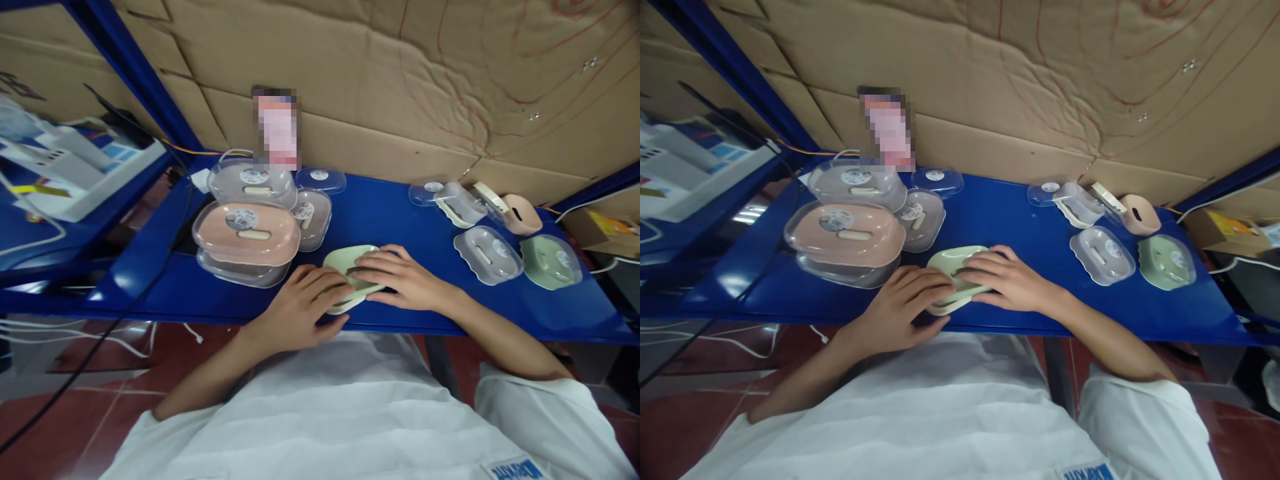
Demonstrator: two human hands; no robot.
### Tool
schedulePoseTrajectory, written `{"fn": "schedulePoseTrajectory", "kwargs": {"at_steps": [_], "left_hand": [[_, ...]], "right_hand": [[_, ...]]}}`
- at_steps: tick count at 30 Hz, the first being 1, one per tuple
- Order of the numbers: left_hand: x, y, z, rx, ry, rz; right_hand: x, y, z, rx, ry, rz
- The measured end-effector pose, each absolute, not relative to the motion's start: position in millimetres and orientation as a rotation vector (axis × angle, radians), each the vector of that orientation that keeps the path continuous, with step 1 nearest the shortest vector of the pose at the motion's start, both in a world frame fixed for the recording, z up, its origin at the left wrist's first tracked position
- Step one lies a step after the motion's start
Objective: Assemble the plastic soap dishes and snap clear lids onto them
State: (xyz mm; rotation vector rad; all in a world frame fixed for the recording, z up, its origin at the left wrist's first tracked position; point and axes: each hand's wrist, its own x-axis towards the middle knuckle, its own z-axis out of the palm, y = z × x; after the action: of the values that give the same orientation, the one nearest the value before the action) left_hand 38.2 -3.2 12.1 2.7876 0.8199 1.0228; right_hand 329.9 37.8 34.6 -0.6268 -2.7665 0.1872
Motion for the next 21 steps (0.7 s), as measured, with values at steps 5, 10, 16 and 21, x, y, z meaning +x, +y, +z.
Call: {"fn": "schedulePoseTrajectory", "kwargs": {"at_steps": [5, 10, 16, 21], "left_hand": [[38.0, -4.3, 12.8, 2.885, 0.832, 0.948], [37.4, -3.1, 8.8, 2.96, 0.897, 0.966], [37.2, -0.3, 5.8, 2.912, 0.876, 0.884], [37.4, -0.3, 4.9, 2.87, 0.926, 0.908]], "right_hand": [[329.7, 35.8, 34.8, -0.588, -2.782, 0.139], [326.8, 35.3, 32.0, -0.603, -2.793, 0.16], [326.9, 38.4, 31.0, -0.659, -2.817, 0.246], [346.7, 65.0, 30.0, -1.038, -2.617, 0.106]]}}
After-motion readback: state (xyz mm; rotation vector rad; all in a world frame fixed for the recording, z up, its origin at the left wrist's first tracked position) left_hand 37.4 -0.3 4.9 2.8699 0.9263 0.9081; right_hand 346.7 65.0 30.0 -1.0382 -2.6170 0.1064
